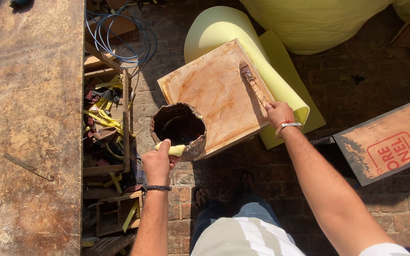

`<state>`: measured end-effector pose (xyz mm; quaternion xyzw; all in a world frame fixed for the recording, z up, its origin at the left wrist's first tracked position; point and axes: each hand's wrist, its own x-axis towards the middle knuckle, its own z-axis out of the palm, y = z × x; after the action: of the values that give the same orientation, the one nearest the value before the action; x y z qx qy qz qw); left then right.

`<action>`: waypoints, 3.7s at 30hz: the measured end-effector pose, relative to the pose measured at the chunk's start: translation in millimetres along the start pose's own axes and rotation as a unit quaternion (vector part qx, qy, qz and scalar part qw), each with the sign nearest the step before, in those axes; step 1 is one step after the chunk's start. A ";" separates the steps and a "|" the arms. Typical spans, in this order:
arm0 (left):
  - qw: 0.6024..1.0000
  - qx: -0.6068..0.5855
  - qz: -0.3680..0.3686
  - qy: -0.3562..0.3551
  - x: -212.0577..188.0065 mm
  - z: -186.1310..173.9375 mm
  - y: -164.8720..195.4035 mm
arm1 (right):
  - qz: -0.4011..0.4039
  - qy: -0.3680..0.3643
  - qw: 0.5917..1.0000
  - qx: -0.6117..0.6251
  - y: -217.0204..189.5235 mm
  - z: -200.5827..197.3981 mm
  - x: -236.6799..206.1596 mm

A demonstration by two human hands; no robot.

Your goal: The person stirs dark adhesive in a container with a wooden stick and spreads the glue onto a square wooden board. They then unfold a large yellow foam sheet, cut a piece of foam with a long knife, reapply glue to the board, and press and position the foam sheet over the glued board.

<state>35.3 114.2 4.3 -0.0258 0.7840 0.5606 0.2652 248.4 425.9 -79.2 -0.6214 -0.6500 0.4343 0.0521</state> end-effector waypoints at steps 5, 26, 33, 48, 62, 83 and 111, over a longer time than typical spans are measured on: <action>0.998 -0.049 0.014 0.024 -6.8 -15.1 -0.2 | -0.013 -0.051 0.999 0.001 -79.8 19.6 43.8; 0.994 -0.075 0.009 0.073 5.3 -67.8 -21.5 | -0.096 -0.268 0.933 -0.220 28.8 39.3 -113.7; 0.997 -0.050 -0.003 0.061 5.1 -71.2 -17.2 | -0.090 -0.191 0.964 -0.159 25.9 51.4 -126.2; 0.994 -0.041 -0.015 0.095 -0.7 -93.8 -24.4 | -0.204 -0.169 0.939 -0.218 -68.2 110.0 -74.6; 0.990 0.004 -0.052 0.130 -3.6 -105.3 -24.8 | -0.209 -0.094 0.953 -0.199 -166.8 138.1 -3.3; 0.999 -0.004 0.005 -0.053 17.5 -23.8 -0.2 | 0.118 0.006 0.989 0.092 110.9 -29.0 -126.3; 0.999 -0.013 0.035 -0.037 1.7 -74.3 -9.8 | -0.082 -0.178 0.966 -0.171 82.1 82.5 -262.5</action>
<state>8.4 44.7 12.2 0.0190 0.7666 0.5804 0.2741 319.3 148.5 -57.8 -0.4786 -0.7619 0.4146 -0.1364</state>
